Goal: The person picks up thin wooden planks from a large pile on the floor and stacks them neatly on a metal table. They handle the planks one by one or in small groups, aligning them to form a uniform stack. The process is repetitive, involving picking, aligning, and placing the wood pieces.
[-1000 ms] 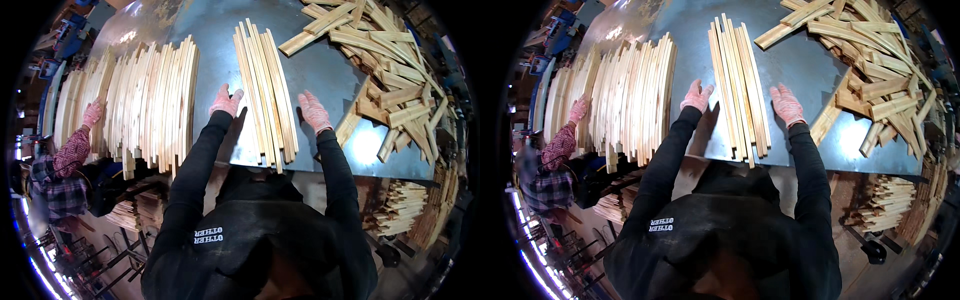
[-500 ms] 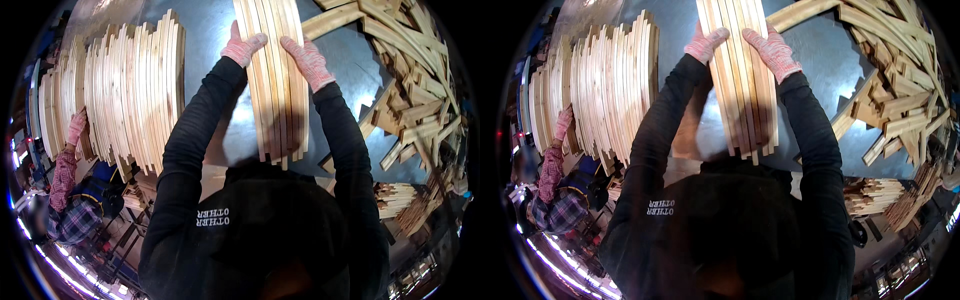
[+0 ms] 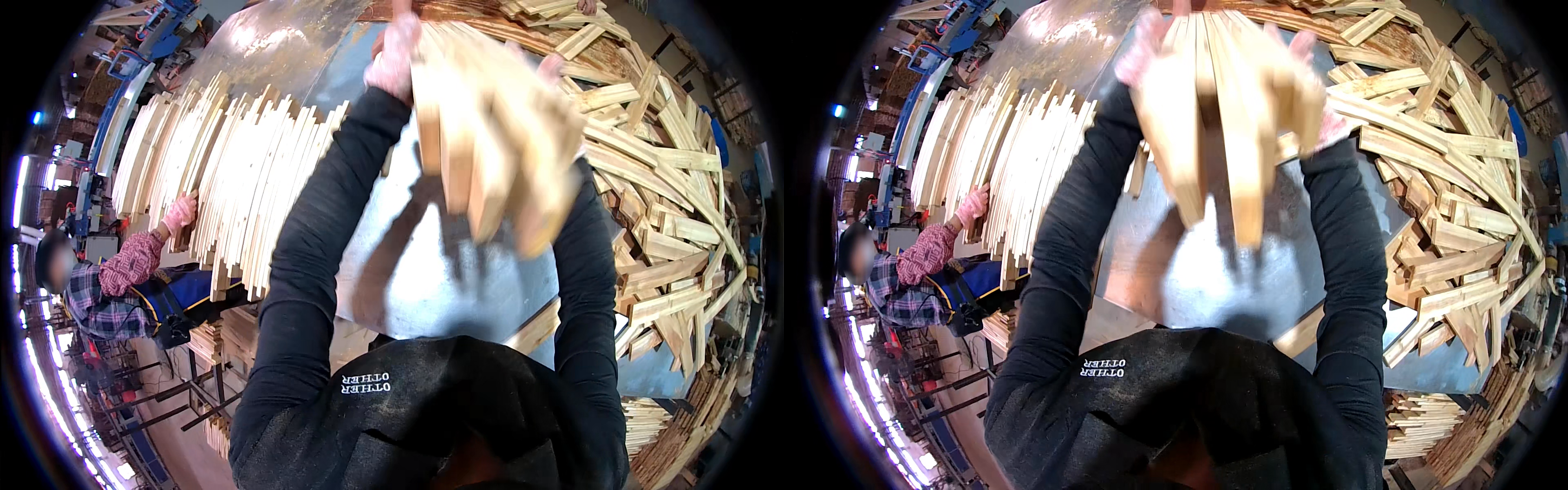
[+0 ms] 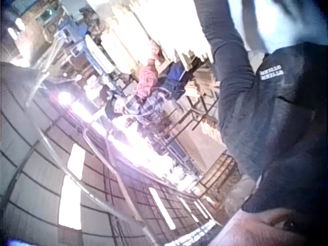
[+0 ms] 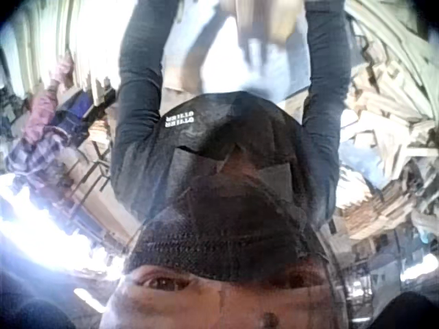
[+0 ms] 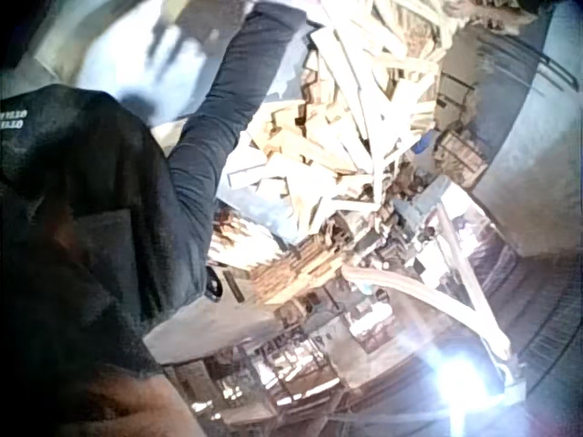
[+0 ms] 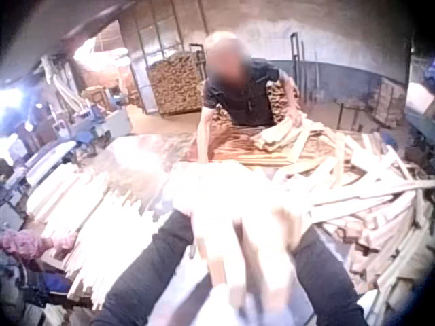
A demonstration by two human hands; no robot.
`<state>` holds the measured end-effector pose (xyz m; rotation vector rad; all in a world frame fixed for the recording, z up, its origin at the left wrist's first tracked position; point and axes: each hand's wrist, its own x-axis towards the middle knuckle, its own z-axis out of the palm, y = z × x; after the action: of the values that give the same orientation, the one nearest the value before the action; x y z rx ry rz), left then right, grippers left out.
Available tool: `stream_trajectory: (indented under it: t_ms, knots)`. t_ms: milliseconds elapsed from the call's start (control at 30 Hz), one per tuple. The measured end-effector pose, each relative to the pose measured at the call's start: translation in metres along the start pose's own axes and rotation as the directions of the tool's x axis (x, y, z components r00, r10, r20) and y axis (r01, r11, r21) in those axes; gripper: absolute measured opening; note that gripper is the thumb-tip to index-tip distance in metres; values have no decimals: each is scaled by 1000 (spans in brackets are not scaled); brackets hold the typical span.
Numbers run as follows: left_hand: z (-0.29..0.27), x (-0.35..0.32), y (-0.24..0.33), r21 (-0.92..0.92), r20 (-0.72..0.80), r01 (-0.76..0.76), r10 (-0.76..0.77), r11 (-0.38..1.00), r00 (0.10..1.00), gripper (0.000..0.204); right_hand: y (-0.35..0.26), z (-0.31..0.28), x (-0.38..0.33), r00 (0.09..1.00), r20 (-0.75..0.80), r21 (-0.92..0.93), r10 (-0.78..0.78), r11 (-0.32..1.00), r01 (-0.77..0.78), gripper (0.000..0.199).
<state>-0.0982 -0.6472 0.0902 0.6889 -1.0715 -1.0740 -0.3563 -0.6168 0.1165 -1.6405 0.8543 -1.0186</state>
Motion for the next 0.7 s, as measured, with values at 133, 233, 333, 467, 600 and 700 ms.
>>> stream_trajectory:
  t_ms: [133, 233, 333, 467, 600, 700]
  knots:
    - [-23, -177, -86, 405, -229, 511, -457, 758, 860, 63, 56, 50, -122, 924, 239, 601, 300, 701, -383, 99]
    - [-25, -310, -126, 224, -392, 699, -594, 679, 703, 62, 111, 82, -215, 786, 255, 526, 563, 601, -601, 104]
    - [-9, -346, -106, 193, -401, 735, -631, 650, 664, 71, 134, 96, -251, 683, 283, 425, 673, 551, -718, 105]
    - [-8, -351, -84, 96, -501, 725, -596, 682, 627, 78, 120, 111, -242, 678, 369, 503, 636, 477, -720, 102]
    - [-48, -349, -66, 233, -392, 713, -607, 661, 691, 110, 119, 142, -249, 697, 379, 598, 608, 414, -686, 100]
    - [-54, -342, -36, 450, -453, 803, -675, 391, 583, 104, 116, 159, -257, 626, 404, 631, 666, 292, -718, 98]
